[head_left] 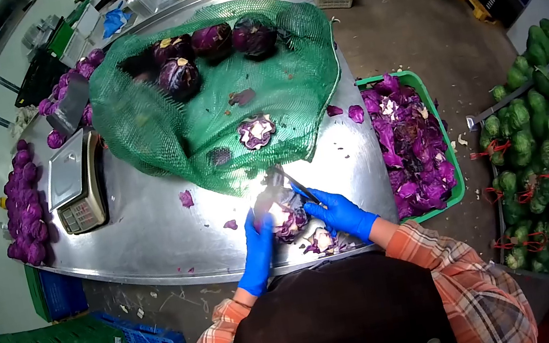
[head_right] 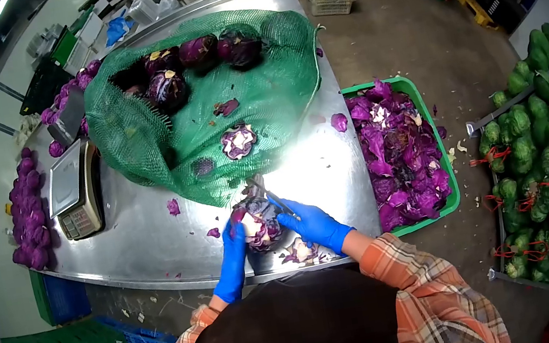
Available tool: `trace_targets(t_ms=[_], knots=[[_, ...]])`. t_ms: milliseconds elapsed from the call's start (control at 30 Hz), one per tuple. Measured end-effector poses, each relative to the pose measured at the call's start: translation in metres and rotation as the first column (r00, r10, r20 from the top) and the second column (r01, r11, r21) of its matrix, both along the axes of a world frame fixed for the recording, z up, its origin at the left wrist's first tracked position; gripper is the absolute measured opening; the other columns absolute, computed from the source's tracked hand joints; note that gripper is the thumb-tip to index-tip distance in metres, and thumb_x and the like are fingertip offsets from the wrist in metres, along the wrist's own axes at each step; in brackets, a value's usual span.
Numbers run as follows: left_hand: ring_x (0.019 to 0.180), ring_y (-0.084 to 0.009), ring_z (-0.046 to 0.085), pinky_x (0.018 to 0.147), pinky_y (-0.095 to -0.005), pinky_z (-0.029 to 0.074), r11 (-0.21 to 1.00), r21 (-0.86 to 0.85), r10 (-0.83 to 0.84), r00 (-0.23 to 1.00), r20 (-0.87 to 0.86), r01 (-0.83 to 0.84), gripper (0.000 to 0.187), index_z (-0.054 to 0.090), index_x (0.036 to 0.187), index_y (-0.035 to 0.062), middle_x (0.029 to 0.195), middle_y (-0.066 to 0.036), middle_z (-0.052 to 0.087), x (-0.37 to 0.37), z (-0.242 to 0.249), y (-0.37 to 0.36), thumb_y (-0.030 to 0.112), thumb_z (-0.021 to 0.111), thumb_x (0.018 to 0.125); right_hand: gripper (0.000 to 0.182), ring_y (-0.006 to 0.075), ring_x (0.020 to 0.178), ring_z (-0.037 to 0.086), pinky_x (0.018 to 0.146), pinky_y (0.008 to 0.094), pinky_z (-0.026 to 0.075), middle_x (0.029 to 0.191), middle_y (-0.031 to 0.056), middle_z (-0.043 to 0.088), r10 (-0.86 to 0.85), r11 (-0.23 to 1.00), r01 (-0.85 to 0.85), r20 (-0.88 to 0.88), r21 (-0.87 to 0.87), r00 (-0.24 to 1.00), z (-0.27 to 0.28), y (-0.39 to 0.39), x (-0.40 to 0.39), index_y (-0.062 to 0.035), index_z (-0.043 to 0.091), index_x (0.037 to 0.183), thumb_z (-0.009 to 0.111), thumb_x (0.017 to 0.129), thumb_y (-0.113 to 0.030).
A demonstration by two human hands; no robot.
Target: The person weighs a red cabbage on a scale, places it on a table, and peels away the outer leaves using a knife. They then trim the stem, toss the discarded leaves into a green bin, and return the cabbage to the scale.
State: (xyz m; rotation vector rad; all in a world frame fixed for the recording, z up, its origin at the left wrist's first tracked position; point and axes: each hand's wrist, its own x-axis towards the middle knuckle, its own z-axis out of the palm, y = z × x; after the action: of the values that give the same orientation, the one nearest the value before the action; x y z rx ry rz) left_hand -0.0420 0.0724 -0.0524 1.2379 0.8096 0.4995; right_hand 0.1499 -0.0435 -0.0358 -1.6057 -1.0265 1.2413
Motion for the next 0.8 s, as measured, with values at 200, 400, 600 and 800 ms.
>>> trace_targets(t_ms=[200,400,600,800], knots=[[0.119,-0.0259,0.047,0.099,-0.0372,0.041,0.878,0.449,-0.047,0.965,-0.26,0.164,0.109,0.016,0.149,0.0012,0.133,-0.02,0.039,0.015,0.05,0.0,0.024,0.086,0.068,0.059,0.0355,0.116,0.056,0.095,0.0382,0.045,0.134,0.0199,0.051,-0.002,0.992,-0.025,0.215,0.125,0.977,0.018,0.001,0.0,-0.0153,0.033,0.146,0.051,0.096,-0.04],[0.12,-0.0255,0.045,0.1,-0.0377,0.039,0.936,0.352,0.059,0.991,-0.119,-0.014,0.107,0.02,0.144,-0.003,0.13,-0.018,0.04,0.03,0.032,-0.02,0.027,0.087,0.066,0.056,0.0372,0.097,0.064,0.084,0.0428,0.05,0.118,0.0208,0.061,0.007,0.999,-0.018,0.326,0.03,0.945,0.021,0.007,-0.003,-0.0148,0.034,0.145,0.044,0.097,-0.044],[0.13,-0.0282,0.037,0.11,-0.039,0.032,0.892,0.45,-0.002,0.995,-0.104,0.049,0.106,0.017,0.147,0.0009,0.144,-0.017,0.03,0.029,0.031,-0.027,0.017,0.085,0.067,0.039,0.0359,0.094,0.064,0.081,0.0404,0.05,0.101,0.0208,0.066,-0.11,0.991,0.127,0.294,-0.041,0.949,0.025,0.016,0.016,-0.0081,0.059,0.118,0.051,0.094,-0.038],[0.136,-0.0262,0.032,0.112,-0.0381,0.028,0.881,0.409,-0.209,0.971,-0.118,0.24,0.12,0.01,0.149,0.003,0.149,-0.016,0.025,0.002,0.029,-0.002,0.023,0.09,0.062,0.036,0.0337,0.092,0.064,0.081,0.0404,0.05,0.101,0.0183,0.067,-0.263,0.958,0.286,0.355,-0.011,0.897,-0.045,0.028,0.035,-0.008,0.065,0.11,0.056,0.09,-0.037]])
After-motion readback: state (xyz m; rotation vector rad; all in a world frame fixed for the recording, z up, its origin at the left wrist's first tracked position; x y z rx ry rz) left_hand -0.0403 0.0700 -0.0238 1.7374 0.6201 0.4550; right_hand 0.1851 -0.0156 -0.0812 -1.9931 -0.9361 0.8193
